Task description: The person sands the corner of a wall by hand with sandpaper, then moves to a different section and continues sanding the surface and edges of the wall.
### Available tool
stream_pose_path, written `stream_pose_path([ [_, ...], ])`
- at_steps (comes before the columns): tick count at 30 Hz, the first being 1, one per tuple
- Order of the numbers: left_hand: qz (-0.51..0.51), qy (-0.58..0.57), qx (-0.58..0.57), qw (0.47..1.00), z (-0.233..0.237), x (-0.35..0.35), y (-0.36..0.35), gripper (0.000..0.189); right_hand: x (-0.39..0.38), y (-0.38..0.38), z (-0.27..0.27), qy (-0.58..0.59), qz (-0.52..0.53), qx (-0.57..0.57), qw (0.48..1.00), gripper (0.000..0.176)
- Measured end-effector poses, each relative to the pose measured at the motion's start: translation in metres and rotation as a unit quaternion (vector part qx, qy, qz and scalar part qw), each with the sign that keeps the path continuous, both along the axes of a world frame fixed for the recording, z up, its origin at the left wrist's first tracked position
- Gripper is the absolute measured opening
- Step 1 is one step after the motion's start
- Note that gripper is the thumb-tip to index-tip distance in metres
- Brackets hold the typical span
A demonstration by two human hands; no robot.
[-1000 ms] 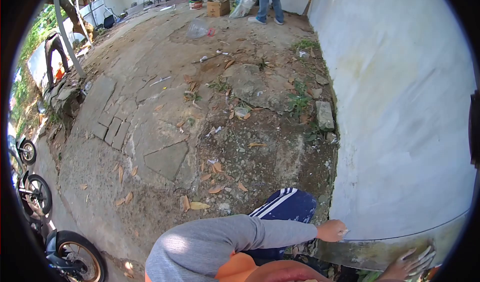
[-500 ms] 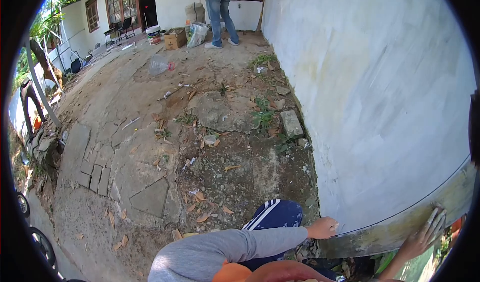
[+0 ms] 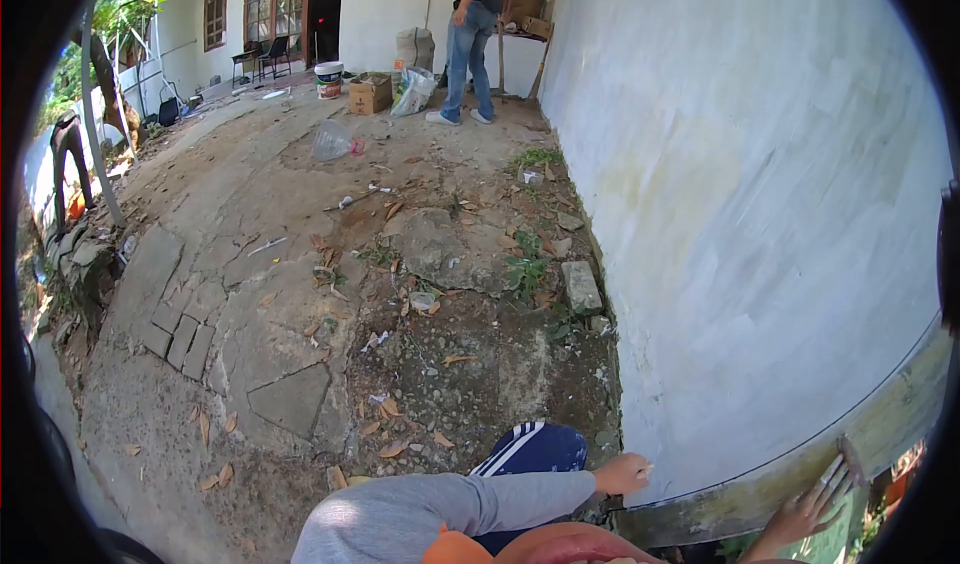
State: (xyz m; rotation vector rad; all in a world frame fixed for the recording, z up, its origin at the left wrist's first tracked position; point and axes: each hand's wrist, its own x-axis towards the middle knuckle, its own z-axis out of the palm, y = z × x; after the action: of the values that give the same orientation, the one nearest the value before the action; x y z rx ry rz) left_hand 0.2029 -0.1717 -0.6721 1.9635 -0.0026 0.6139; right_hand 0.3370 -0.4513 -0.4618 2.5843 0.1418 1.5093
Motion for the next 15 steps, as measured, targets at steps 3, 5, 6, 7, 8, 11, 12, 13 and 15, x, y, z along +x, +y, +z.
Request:
stream_pose_path([
  [3,0.008,-0.002,0.005,1.0,-0.003,0.0,0.004,0.02,0.006,-0.008,-0.008,-0.036,0.003,-0.03,0.999,0.036],
  [5,0.009,-0.036,0.002,0.999,-0.003,-0.002,0.006,0.024,-0.007,0.004,0.009,-0.103,0.024,-0.071,0.992,0.034],
  [6,0.019,-0.037,-0.002,0.999,-0.003,-0.004,0.008,0.024,-0.025,0.017,0.023,-0.081,0.047,-0.047,0.995,0.043],
  [7,0.016,-0.027,0.007,0.999,0.001,-0.007,0.011,0.023,-0.042,0.029,0.037,-0.058,0.073,-0.025,0.995,0.053],
  [8,0.016,-0.017,0.009,1.0,0.002,-0.009,0.011,0.021,-0.048,0.033,0.045,-0.106,0.028,-0.061,0.992,0.049],
  [11,0.045,0.005,0.009,0.999,-0.005,-0.007,0.011,0.018,-0.037,0.034,0.063,-0.17,0.12,-0.031,0.978,0.031],
  [12,0.07,0.005,-0.007,0.998,-0.007,-0.006,0.011,0.018,-0.032,0.038,0.067,-0.196,0.159,-0.003,0.968,0.029],
  [13,0.08,-0.014,-0.004,0.997,-0.011,-0.005,0.009,0.017,-0.029,0.041,0.071,-0.192,0.185,-0.014,0.964,0.029],
  [15,0.104,-0.026,-0.007,0.994,-0.012,-0.011,0.007,0.016,-0.03,0.046,0.076,-0.261,0.27,0.007,0.927,0.022],
])
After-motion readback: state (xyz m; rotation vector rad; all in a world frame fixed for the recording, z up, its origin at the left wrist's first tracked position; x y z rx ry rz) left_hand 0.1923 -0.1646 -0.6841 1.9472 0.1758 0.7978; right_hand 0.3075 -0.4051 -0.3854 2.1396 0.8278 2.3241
